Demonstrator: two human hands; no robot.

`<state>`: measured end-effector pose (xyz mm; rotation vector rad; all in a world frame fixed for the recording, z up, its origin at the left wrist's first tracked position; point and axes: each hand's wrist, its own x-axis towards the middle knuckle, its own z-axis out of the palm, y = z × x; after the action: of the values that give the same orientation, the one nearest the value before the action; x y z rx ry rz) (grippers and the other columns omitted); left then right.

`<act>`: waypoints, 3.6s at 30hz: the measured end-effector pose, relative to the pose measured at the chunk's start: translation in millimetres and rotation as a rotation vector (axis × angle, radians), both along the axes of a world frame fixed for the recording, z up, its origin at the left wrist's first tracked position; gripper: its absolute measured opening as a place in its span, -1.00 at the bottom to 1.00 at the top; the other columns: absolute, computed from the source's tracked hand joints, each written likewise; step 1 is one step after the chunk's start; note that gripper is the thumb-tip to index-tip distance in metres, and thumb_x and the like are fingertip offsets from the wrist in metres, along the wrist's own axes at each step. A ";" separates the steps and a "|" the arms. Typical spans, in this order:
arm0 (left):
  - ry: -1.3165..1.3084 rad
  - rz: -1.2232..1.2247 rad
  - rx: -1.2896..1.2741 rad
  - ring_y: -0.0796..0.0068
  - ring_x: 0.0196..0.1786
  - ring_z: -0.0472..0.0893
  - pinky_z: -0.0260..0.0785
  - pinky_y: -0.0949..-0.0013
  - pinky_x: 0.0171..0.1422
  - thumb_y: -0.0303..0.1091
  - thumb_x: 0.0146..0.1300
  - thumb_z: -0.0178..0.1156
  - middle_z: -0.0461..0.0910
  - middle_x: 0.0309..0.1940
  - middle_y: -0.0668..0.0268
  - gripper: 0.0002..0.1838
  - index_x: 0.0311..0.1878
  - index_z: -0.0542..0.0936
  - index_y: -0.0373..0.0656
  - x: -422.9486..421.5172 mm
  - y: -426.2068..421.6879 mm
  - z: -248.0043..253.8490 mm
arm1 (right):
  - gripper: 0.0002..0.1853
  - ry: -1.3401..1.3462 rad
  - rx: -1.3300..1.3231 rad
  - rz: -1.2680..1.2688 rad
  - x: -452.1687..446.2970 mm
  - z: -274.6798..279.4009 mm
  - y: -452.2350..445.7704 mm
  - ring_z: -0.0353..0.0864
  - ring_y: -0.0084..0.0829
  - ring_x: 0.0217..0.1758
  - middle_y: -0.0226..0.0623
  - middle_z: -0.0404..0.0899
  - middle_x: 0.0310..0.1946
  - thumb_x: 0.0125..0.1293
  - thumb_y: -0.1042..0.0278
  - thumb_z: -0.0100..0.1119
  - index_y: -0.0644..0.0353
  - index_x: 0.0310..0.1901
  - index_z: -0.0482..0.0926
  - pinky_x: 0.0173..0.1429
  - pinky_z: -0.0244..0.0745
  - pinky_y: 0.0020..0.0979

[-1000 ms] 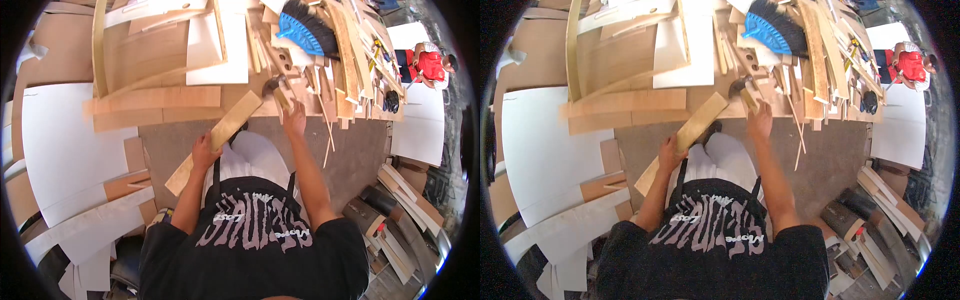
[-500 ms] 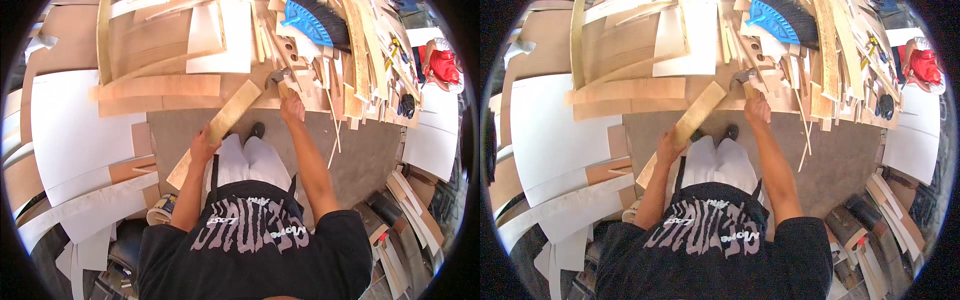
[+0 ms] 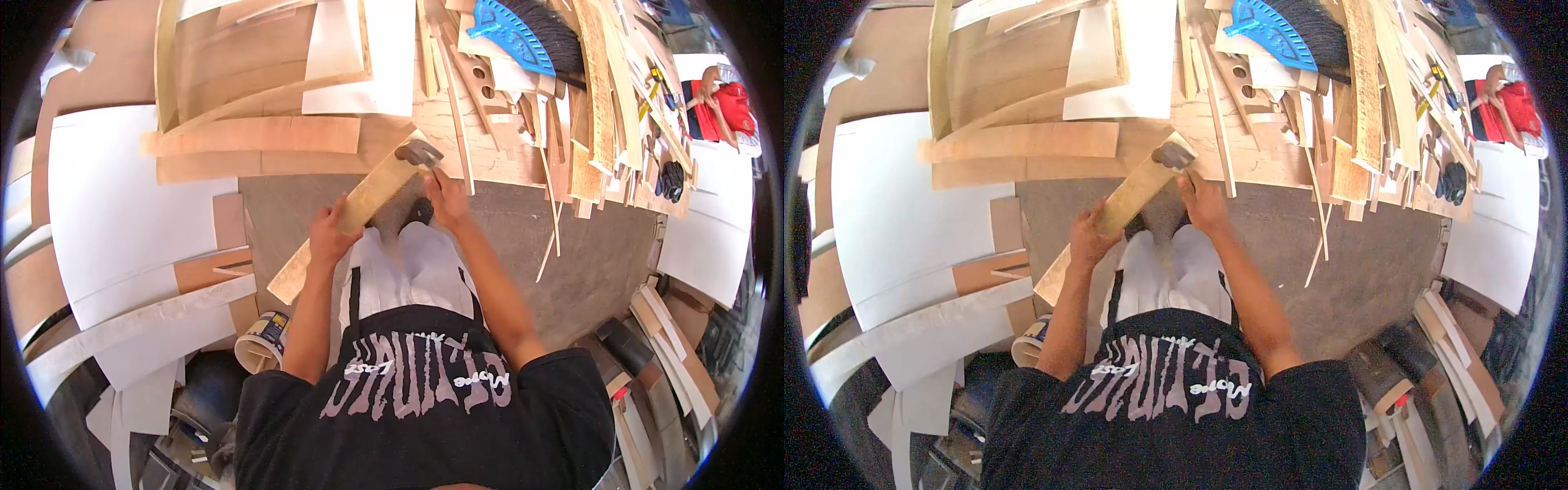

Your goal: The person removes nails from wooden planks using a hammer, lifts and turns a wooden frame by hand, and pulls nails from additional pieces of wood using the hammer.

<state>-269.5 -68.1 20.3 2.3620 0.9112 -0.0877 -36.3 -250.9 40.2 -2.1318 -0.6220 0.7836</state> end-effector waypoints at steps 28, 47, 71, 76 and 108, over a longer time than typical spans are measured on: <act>0.149 -0.112 -0.153 -0.32 -0.31 0.68 0.47 -0.24 -0.25 0.39 0.44 0.08 0.69 -0.44 -0.12 -0.34 -0.10 0.58 -0.16 8.4 27.9 -26.6 | -0.51 0.055 0.051 -0.463 -105.2 13.9 -14.5 0.28 -0.67 -0.63 -0.49 0.33 -0.64 0.69 -0.10 -0.06 0.24 -0.15 0.51 -0.54 0.21 -0.45; 0.076 -0.153 -0.127 -0.32 -0.33 0.68 0.49 -0.21 -0.27 0.45 0.42 0.04 0.67 -0.48 -0.15 -0.26 -0.13 0.60 -0.20 8.0 34.8 -33.8 | -0.41 0.411 0.316 -0.862 -121.0 26.9 -10.6 0.30 -0.68 -0.60 -0.51 0.34 -0.56 0.64 -0.29 -0.09 0.18 -0.22 0.47 -0.56 0.25 -0.52; 0.076 -0.192 -0.120 -0.30 -0.32 0.68 0.49 -0.20 -0.24 0.40 0.42 0.10 0.67 -0.46 -0.15 -0.29 -0.16 0.62 -0.22 8.7 36.8 -34.7 | -0.40 -0.019 -0.086 -0.485 -129.1 1.8 -12.0 0.32 -0.67 -0.59 -0.53 0.37 -0.57 0.62 -0.31 -0.06 0.19 -0.22 0.45 -0.55 0.19 -0.50; 0.080 -0.174 -0.109 -0.31 -0.35 0.68 0.48 -0.21 -0.27 0.38 0.44 0.10 0.67 -0.46 -0.15 -0.32 -0.17 0.62 -0.21 6.3 35.2 -33.0 | -0.37 -0.045 0.064 -0.673 -127.1 37.5 -4.2 0.36 -0.58 -0.54 -0.41 0.39 -0.61 0.64 -0.27 -0.04 0.29 -0.25 0.49 -0.49 0.29 -0.33; 0.186 -0.140 -0.214 -0.32 -0.23 0.71 0.53 -0.21 -0.08 0.44 0.41 0.07 0.71 -0.35 -0.18 -0.21 0.03 0.67 -0.26 13.3 34.7 -25.8 | -0.36 0.073 -0.042 -0.663 -137.9 10.9 -0.1 0.42 -0.55 -0.60 -0.40 0.40 -0.64 0.65 -0.27 -0.10 0.27 -0.28 0.49 -0.52 0.33 -0.35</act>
<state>-256.2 -33.3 -5.4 2.2402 0.7775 -0.4447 -174.2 -251.0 51.1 -2.1381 0.1515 0.4949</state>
